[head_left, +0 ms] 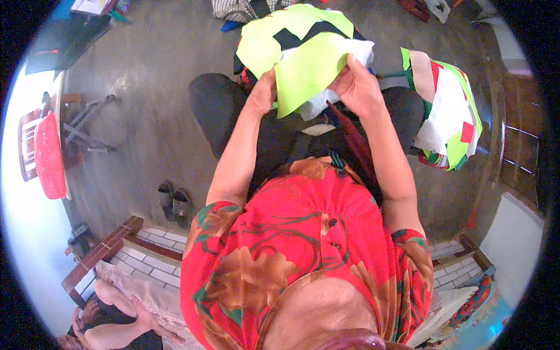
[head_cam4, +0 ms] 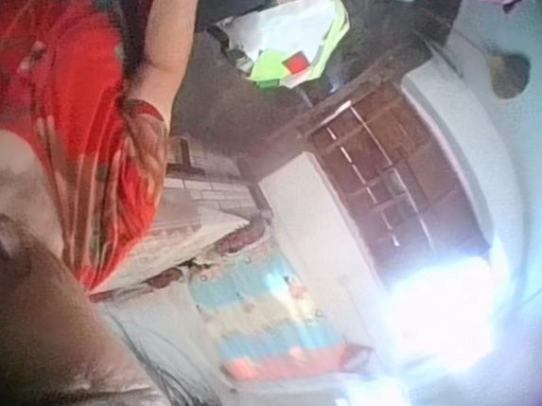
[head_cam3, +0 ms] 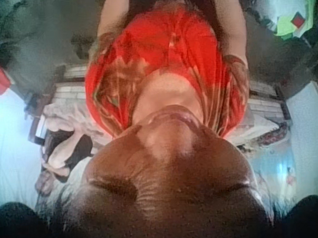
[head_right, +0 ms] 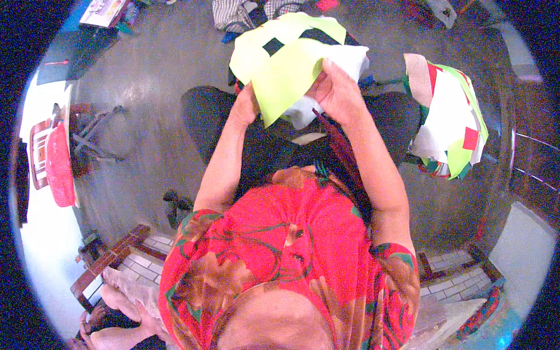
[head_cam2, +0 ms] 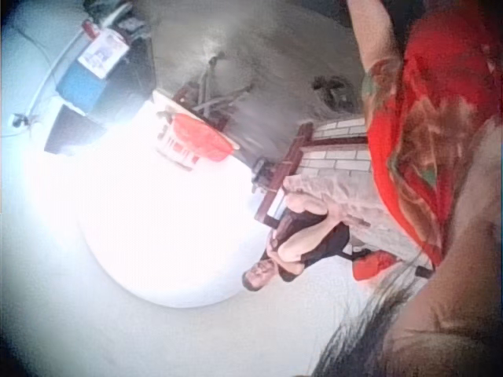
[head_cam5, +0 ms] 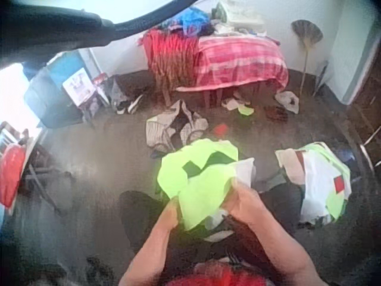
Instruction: The person sits on the floor and sorts through a pile of colorful fabric pieces. They pick up individual pieces, fold them, and place them into two separate stacks on either side.
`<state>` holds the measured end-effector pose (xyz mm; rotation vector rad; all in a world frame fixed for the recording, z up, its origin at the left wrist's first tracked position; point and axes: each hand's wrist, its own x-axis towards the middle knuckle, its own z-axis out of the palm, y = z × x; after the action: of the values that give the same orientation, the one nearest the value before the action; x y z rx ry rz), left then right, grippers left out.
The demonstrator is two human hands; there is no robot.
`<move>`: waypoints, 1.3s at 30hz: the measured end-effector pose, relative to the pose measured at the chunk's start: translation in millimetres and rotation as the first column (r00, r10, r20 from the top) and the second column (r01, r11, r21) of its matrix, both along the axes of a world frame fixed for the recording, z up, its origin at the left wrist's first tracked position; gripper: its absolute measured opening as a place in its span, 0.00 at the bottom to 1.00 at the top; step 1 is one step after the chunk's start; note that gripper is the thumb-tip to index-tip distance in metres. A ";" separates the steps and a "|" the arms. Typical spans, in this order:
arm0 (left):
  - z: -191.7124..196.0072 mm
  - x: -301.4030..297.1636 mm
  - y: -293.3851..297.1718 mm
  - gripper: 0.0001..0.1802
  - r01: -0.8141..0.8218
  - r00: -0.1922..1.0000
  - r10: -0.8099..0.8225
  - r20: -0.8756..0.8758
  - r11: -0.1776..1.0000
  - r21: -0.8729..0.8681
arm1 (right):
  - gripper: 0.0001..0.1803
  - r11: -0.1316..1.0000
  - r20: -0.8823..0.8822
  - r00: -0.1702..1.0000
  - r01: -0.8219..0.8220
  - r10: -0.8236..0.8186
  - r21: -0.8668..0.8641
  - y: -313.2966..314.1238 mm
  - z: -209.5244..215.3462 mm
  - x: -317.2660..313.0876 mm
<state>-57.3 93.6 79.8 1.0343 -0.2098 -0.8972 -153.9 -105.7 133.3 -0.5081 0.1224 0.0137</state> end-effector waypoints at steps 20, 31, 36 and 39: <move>-43.3 18.8 -9.4 0.19 -0.106 0.934 -0.057 0.354 0.899 0.424 | 0.18 0.872 -0.515 0.735 0.216 -0.441 -0.439 -46.7 -102.6 -4.7; -51.3 17.4 -10.7 0.25 -0.293 0.788 -0.210 0.578 0.698 0.653 | 0.10 0.804 -0.637 0.546 0.120 -0.544 -0.583 -47.6 -116.3 -17.1; -62.4 5.7 -9.4 0.30 -0.414 0.554 -0.414 0.722 0.616 0.670 | 0.09 0.789 -0.633 0.521 0.139 -0.572 -0.598 -52.2 -124.5 -18.3; -65.4 0.8 -8.9 0.29 -0.454 0.460 -0.532 0.711 0.547 0.703 | 0.08 0.748 -0.609 0.493 0.142 -0.621 -0.648 -51.8 -129.2 -15.0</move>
<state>-56.5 84.7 14.4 2.4834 -0.7710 -0.3078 -168.9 -157.5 4.2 -0.9990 1.2053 -0.2737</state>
